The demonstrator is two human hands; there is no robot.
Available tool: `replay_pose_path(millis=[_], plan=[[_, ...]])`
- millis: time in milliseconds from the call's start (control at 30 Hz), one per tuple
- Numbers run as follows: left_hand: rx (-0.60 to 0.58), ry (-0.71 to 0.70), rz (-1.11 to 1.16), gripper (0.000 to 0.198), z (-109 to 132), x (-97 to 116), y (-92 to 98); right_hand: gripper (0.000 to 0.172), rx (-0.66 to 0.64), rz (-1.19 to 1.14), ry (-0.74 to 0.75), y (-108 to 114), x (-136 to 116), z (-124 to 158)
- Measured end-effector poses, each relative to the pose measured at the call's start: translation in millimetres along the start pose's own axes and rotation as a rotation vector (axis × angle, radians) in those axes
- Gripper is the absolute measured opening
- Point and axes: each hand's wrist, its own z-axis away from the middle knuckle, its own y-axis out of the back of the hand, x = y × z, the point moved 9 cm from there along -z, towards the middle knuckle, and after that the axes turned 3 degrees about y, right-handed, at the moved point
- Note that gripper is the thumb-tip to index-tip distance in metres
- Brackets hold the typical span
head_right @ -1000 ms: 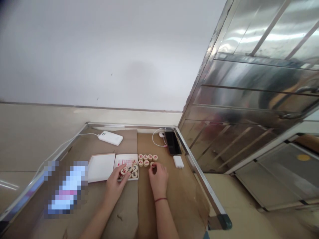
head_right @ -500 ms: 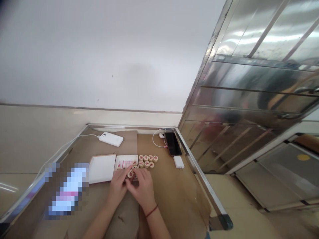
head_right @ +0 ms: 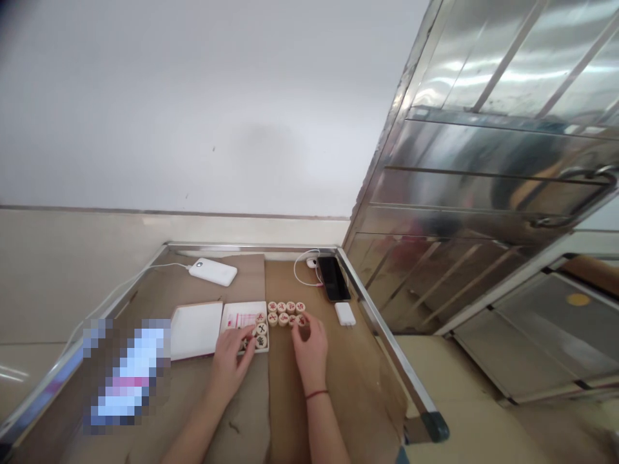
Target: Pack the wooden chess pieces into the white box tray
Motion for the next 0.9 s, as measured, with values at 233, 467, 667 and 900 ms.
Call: replay_pose_path(millis=[233,467,667,900], plan=[[-0.009,0.008,0.014,0.017,-1,1,0.1,0.021,-0.1,0.051,0.023,-16,-3,4],[-0.019,0.014,0.014,0.017,-2,3,1.5,0.019,-0.156,0.125,0.094,-19,-11,4],[-0.026,0.015,0.029,0.018,-4,3,1.1,0.016,-0.172,0.198,0.042,-22,-8,3],[-0.001,-0.002,0.012,0.019,-1,1,2.1,0.018,-0.06,0.202,0.117,-12,-22,4]])
